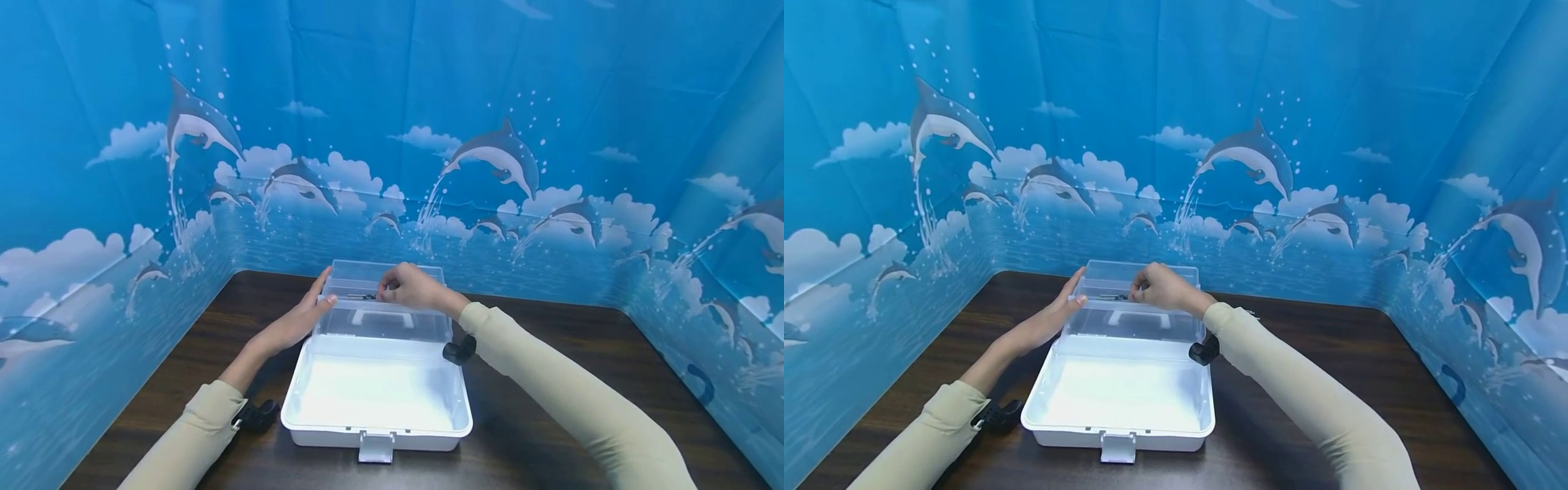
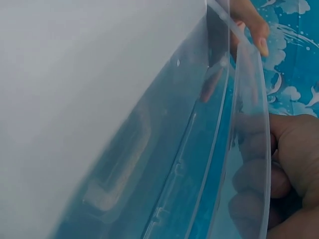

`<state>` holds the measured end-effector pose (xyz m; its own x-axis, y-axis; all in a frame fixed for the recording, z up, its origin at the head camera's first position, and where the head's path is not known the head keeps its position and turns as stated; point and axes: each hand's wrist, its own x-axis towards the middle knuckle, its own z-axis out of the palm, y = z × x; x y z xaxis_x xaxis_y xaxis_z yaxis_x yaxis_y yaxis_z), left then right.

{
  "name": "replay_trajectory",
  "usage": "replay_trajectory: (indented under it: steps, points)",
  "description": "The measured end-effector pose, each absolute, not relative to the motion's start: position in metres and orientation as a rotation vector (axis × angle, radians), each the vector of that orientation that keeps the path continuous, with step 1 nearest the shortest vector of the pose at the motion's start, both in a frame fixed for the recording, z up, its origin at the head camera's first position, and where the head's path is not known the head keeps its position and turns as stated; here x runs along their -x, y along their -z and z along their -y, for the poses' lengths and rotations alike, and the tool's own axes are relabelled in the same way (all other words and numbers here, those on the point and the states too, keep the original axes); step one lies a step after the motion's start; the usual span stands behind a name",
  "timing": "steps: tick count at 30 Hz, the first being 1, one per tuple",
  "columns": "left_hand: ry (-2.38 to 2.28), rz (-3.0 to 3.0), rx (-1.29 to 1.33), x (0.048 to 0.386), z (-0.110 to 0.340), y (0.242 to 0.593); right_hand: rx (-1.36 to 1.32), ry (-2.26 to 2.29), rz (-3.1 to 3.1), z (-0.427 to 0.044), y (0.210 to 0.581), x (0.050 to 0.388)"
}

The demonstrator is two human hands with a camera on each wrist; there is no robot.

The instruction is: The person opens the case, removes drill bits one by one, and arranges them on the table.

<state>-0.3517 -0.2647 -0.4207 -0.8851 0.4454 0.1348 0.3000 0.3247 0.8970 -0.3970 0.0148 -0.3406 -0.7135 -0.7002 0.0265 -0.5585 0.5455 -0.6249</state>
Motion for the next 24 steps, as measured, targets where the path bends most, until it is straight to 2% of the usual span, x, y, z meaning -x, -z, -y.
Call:
replay_trajectory:
  steps: [14, 24]
  points:
    - [-1.623, -2.432, -0.709, 0.354, 0.268, 0.424, 1.059, 0.957, -2.636, -0.034, 0.331, 0.397]
    - [-1.601, -2.436, -0.726, 0.353, 0.267, 0.423, 1.080, 1.000, -2.729, -0.076, 0.325, 0.398]
